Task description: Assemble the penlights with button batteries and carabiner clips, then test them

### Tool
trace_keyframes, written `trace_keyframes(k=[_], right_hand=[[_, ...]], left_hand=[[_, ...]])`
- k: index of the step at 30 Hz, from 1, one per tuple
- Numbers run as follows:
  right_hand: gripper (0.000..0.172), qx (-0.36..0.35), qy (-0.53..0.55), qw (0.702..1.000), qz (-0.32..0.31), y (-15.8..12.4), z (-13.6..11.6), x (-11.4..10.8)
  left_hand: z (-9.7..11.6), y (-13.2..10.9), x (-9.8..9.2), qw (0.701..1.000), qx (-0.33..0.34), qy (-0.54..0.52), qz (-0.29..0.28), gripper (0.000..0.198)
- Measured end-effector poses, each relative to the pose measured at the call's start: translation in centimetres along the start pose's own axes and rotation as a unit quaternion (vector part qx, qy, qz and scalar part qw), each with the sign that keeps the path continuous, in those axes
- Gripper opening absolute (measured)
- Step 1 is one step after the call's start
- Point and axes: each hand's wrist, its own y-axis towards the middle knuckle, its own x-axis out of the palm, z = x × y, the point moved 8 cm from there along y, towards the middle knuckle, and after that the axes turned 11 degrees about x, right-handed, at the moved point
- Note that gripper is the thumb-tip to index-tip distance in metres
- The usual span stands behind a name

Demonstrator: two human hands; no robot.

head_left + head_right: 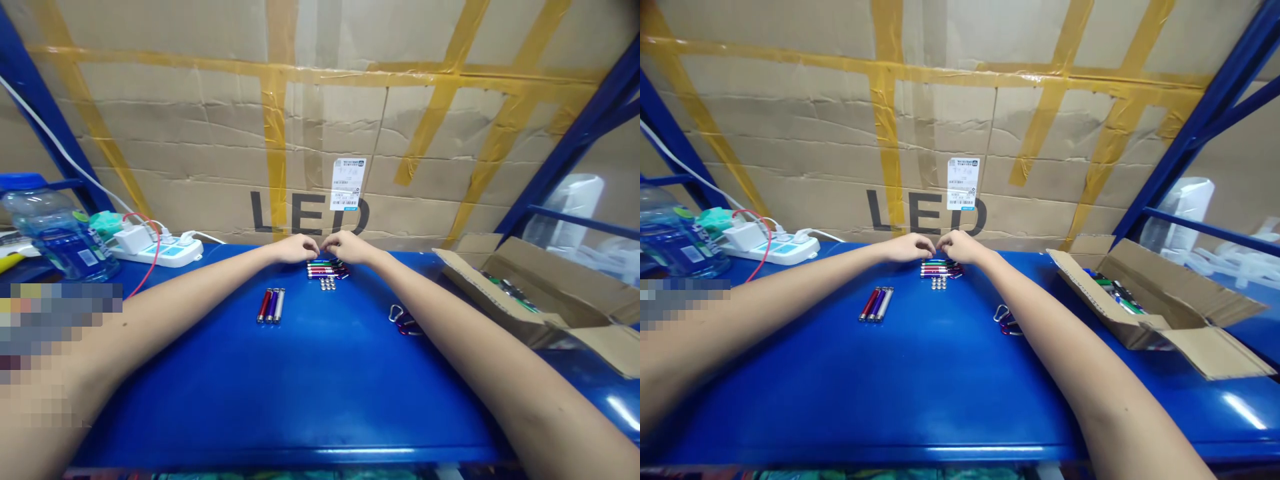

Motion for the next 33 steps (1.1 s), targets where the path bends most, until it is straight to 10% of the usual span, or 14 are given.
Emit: trace_keyframes(k=[6, 11, 16, 33], right_hand=[[0.036, -0.036, -0.035, 0.999, 0.009, -1.7, -1.0, -1.3], [0.027, -0.046, -0.025, 0.998, 0.038, -4.3, -3.0, -2.2], [0.025, -0.133, -0.054, 0.99, -0.004, -9.6, -9.1, -0.1], [0.038, -0.152, -0.18, 0.972, 0.017, -11.8, -12.7, 5.9]], left_hand=[[2.5, -2.8, -2.3, 0.991, -0.025, 0.124, 0.051, 0.022], [7.2, -7.3, -2.5, 0.981, -0.049, 0.163, -0.088, 0.019], [9.6, -9.8, -3.7, 0.964, -0.06, 0.238, -0.098, 0.02], [7.0, -11.1, -1.4, 0.966, -0.053, 0.22, -0.122, 0.018]])
